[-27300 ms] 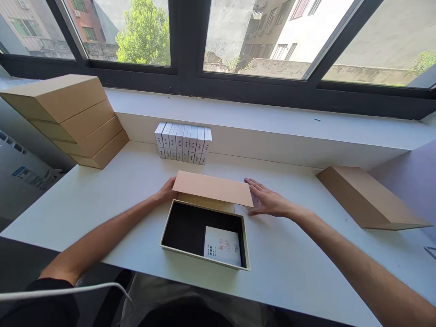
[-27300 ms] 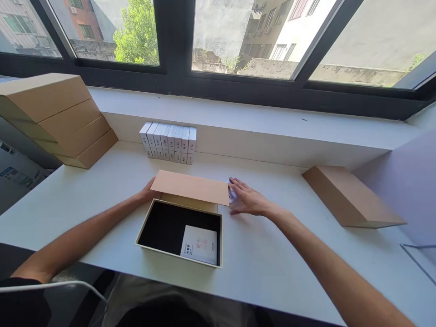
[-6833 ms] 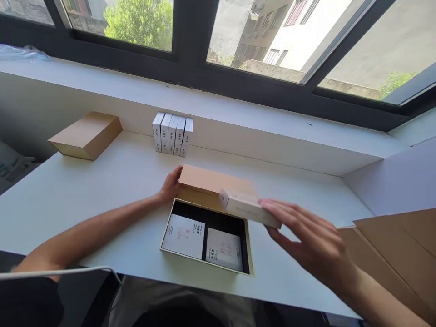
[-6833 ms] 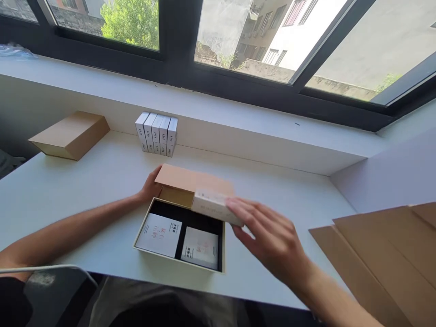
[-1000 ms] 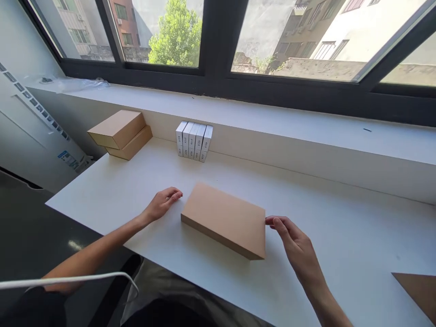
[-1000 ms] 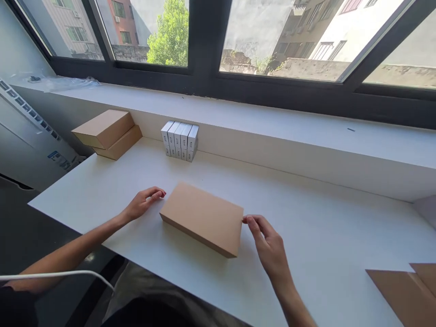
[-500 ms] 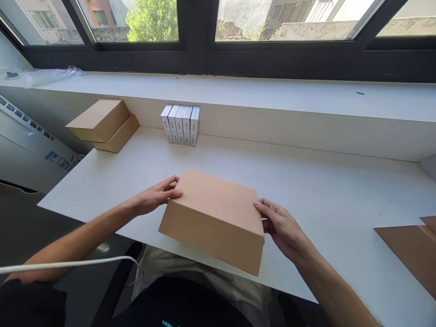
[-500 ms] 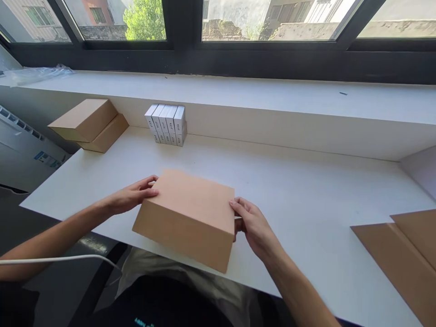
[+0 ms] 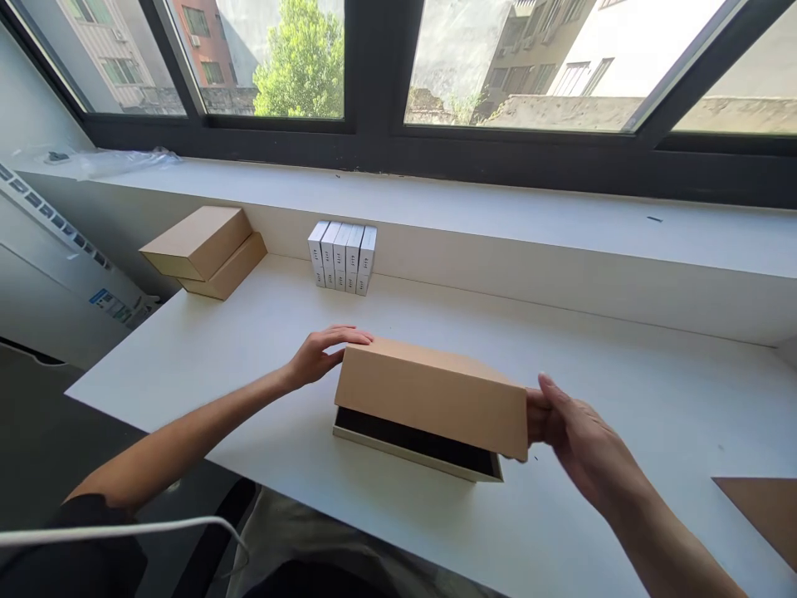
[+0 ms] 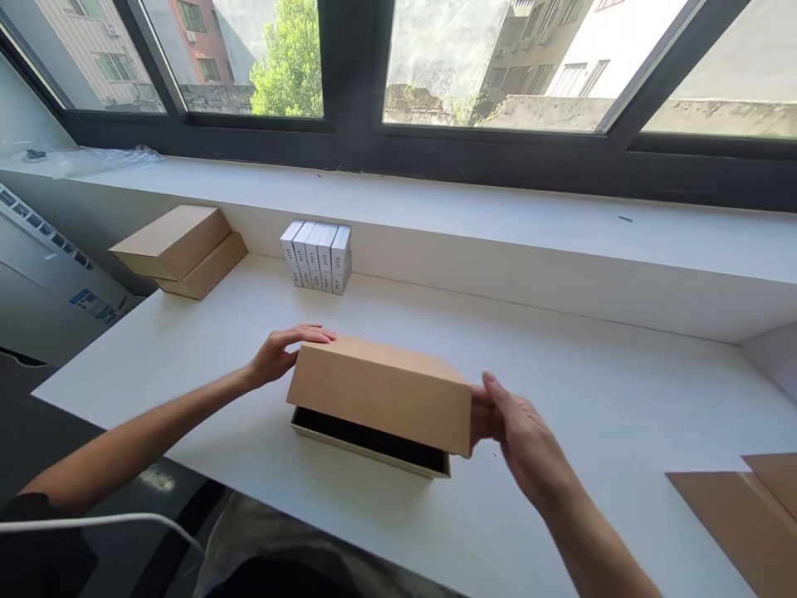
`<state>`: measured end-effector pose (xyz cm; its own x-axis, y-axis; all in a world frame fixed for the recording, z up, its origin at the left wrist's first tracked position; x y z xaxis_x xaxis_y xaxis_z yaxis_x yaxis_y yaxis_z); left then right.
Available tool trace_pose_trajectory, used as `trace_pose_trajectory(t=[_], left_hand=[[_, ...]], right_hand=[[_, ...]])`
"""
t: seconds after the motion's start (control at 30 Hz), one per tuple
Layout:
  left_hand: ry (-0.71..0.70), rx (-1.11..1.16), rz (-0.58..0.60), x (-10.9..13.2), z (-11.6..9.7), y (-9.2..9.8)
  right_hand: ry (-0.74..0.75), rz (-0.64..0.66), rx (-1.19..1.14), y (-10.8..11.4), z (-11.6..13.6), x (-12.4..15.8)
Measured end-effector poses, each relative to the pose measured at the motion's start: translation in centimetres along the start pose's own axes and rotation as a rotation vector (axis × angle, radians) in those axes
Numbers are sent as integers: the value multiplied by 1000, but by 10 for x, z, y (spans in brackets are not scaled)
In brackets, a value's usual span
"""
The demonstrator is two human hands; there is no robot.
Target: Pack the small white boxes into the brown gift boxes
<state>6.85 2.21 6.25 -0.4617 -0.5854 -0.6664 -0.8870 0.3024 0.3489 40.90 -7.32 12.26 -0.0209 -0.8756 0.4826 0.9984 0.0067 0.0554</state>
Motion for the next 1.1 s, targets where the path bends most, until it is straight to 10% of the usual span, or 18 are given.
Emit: trace_pose_trajectory(t=[0.23, 0.43, 0.67, 0.9, 1.1], left_hand=[[235, 47, -205, -35, 62, -21], [260, 141, -228, -35, 89, -30], [240, 143, -216, -37, 90, -31], [253, 118, -196, -39, 93, -29], [220, 109, -196, -37, 93, -30]], right_hand=[[410, -284, 180, 3, 104, -17], [441, -28, 582, -92, 174, -93], [330, -141, 848, -170, 187, -199], [260, -215, 803, -169, 178, -224], [405, -272, 668, -123, 184, -181]])
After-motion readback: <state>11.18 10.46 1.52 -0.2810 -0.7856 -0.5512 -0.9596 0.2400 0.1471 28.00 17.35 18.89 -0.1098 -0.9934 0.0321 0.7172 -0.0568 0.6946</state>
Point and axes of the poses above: each hand's wrist, its own x-axis away from the middle knuckle, its own y-axis out of the back of the hand, z = x × y, the point moved 3 cm from there along -x, towards the middle knuckle, and after that the axes turned 10 degrees about -y, right-handed, at the moved point
